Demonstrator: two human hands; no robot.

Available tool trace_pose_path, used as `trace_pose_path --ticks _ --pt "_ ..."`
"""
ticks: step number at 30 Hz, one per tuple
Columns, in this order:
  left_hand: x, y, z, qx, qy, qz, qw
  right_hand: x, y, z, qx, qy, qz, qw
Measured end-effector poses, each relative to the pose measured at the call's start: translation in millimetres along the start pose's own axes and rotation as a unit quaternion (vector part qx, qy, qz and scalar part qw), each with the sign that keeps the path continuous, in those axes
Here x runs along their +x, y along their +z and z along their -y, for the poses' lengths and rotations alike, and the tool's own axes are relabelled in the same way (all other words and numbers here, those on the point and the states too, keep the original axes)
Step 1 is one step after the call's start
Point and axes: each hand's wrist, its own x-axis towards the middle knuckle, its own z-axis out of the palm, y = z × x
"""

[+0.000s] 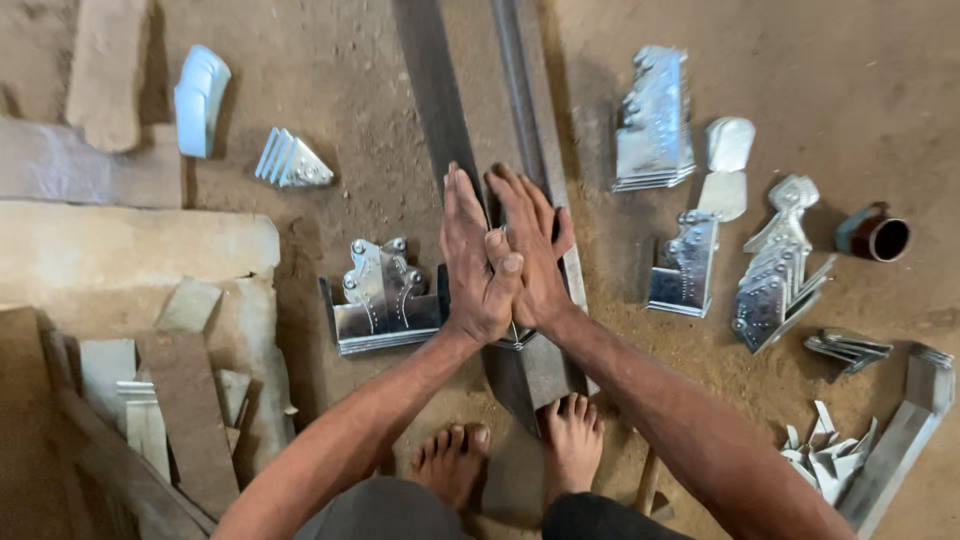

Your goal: The person uses a wooden mallet to hammer ornate metal pieces on a metal anvil, repeatedly striking and repositioning them to shape the edges. Finished pieces are stacked nearby on the floor.

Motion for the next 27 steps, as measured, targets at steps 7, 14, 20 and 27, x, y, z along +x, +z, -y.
trace_pose_path --ticks 7,14,20,27 --pt "-28.0 -43.0 15.2 -0.021 -0.118 0.104 0.987 -121.7 -63.8 -3.8 -0.113 0.047 -0.207 0.971" --pt "-68.5 -46.0 41.5 -0.044 -0.089 0.217 0.971 -373.2 -18.1 -85.6 -0.278 0.464 -0.089 0.837" --pt "-73.1 -35.1 47.9 -0.023 -0.115 0.192 0.974 -361.7 -66.1 -71.3 -0.089 0.357 -0.113 0.923" --pt "-68.8 -38.1 47.7 -0.031 -0.126 0.174 0.976 -246.8 -57.2 -21.6 0.175 0.308 -0.144 0.924"
